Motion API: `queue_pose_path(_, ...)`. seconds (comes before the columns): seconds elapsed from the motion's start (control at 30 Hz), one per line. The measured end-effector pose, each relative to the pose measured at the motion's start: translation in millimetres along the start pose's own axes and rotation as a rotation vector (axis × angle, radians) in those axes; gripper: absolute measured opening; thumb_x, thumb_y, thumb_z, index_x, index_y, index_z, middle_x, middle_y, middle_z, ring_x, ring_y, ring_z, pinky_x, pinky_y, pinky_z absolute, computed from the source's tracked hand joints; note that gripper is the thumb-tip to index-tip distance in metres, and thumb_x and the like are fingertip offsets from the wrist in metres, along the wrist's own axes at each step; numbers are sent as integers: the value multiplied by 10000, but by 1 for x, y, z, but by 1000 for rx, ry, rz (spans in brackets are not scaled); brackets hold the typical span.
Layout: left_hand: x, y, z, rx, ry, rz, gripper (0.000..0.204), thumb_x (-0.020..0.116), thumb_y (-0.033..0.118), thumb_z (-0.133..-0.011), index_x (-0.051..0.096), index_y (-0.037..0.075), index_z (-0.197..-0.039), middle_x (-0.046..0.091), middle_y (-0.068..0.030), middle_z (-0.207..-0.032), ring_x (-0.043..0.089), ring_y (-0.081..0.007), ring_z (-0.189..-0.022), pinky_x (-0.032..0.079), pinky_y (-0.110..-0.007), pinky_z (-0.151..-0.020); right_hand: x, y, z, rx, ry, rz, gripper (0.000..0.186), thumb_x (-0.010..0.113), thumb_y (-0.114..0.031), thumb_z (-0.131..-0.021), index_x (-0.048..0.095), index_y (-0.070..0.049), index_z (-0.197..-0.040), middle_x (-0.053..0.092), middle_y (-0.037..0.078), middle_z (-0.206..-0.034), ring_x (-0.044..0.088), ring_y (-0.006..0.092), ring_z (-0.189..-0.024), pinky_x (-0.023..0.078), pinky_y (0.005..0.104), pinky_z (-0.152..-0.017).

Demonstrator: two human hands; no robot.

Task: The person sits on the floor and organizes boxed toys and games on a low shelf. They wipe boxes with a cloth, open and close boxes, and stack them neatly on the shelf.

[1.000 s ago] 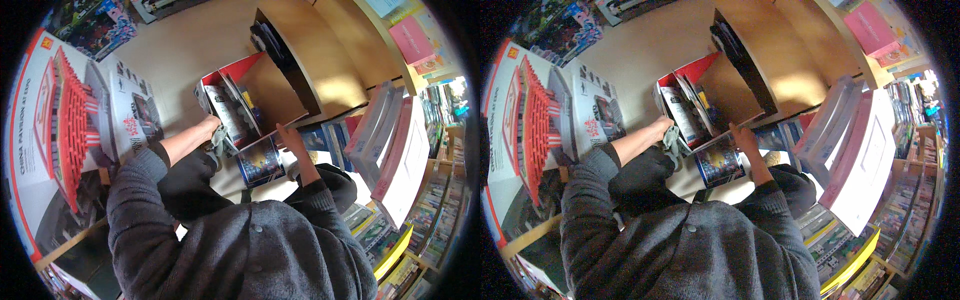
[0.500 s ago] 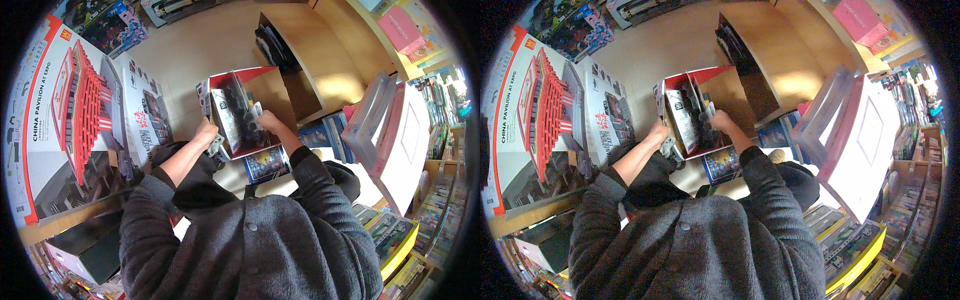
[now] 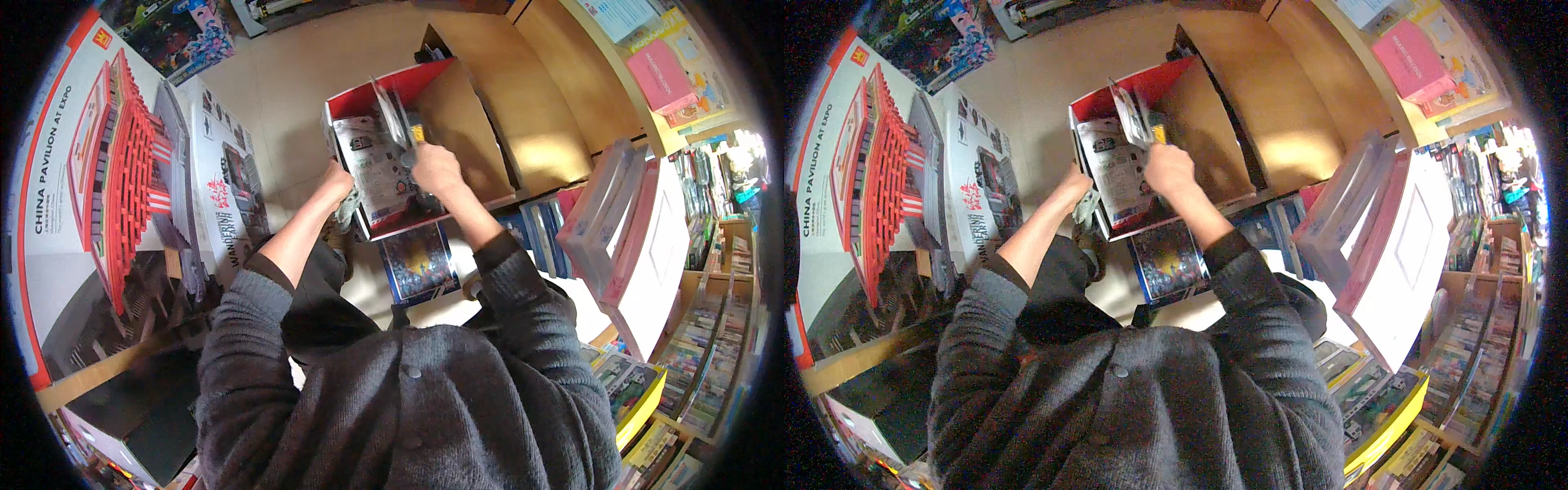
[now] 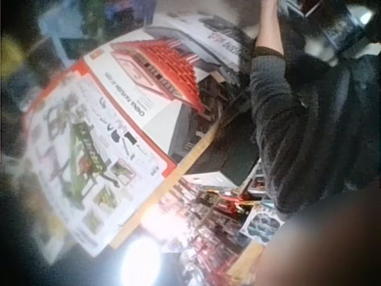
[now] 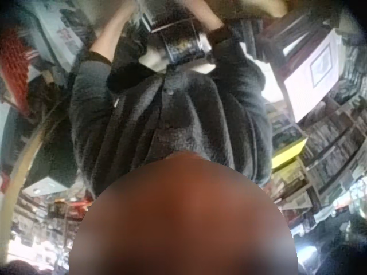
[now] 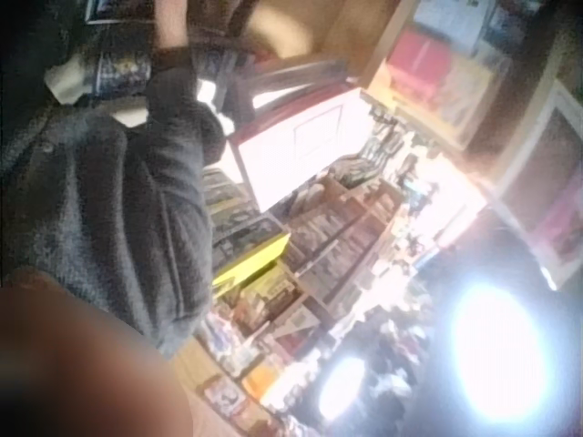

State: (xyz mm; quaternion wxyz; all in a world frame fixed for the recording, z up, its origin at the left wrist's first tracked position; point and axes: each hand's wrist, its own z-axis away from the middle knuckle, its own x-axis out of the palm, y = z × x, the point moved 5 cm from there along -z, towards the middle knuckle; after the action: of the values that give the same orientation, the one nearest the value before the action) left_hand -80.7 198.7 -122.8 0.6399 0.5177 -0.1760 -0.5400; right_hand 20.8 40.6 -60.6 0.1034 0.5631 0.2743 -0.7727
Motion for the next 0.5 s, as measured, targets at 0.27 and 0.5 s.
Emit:
queue_pose_path(0.27, -48, -49, -54, -63, -38, -124, 408, 498, 12, -715, 438, -43, -1115, 547, -167, -974, 555, -254, -859, 460, -373, -710, 35, -49, -41, -61, -29, 8, 207, 498, -103, -764, 641, -33, -897, 632, 178, -914, 619, 291, -879, 498, 368, -758)
queue_pose_path(0.5, -99, -66, -49, -92, -97, -64, 481, 448, -7, -717, 408, -17, -1196, 551, -140, -1013, 552, -239, -883, 449, -350, -782, 71, -60, -40, 33, -161, -185, 241, 527, -139, -732, 642, -16, -906, 614, 190, -966, 598, 319, -918, 485, 380, -781)
